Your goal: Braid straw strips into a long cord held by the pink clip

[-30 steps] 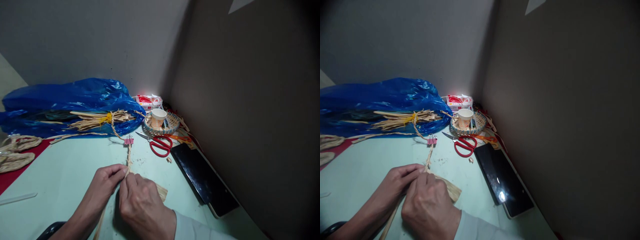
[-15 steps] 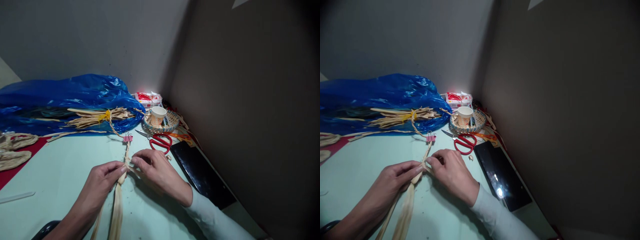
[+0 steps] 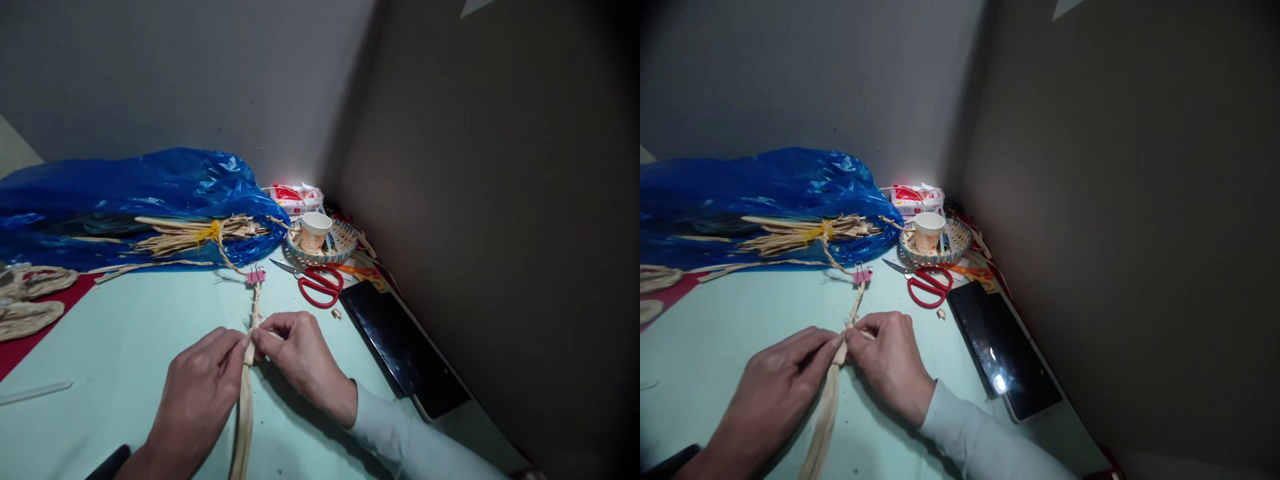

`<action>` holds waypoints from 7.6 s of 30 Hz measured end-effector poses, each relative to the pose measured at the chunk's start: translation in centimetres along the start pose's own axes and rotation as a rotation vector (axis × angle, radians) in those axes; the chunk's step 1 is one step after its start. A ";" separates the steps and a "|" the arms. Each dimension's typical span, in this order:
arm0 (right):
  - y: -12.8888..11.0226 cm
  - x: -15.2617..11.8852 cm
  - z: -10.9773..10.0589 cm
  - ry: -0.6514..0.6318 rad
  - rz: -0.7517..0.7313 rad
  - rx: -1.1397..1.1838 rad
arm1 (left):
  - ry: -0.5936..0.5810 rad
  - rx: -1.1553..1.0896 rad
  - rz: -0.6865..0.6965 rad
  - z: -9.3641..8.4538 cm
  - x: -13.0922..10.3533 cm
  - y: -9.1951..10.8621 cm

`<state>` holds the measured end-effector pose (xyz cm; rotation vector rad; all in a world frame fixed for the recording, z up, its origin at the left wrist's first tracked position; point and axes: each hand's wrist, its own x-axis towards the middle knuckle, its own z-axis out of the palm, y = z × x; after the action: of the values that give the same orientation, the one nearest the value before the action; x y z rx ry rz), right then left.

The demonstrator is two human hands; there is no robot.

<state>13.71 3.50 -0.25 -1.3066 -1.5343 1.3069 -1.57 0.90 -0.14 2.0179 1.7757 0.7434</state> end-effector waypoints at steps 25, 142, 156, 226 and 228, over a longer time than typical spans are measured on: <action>0.9 0.4 -0.1 -0.026 -0.072 0.078 | 0.369 0.614 0.625 1.4 -0.5 1.7; 1.4 -0.2 -0.4 -0.080 -0.161 -0.033 | 0.337 0.294 0.536 1.7 -2.0 1.0; 0.6 -0.4 -0.9 -0.160 0.035 0.361 | 0.213 0.166 0.529 1.2 -2.6 0.7; -0.8 -1.5 -2.1 -0.161 -0.107 -0.070 | -0.420 -0.919 -0.483 -0.4 0.6 0.0; -0.1 -1.3 -1.7 -0.288 -0.076 0.077 | -0.462 -0.901 -0.453 -0.2 0.7 -0.2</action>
<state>15.62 2.69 0.31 -1.0353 -1.6898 1.5405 -1.82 1.56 0.04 1.0307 1.2166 0.6758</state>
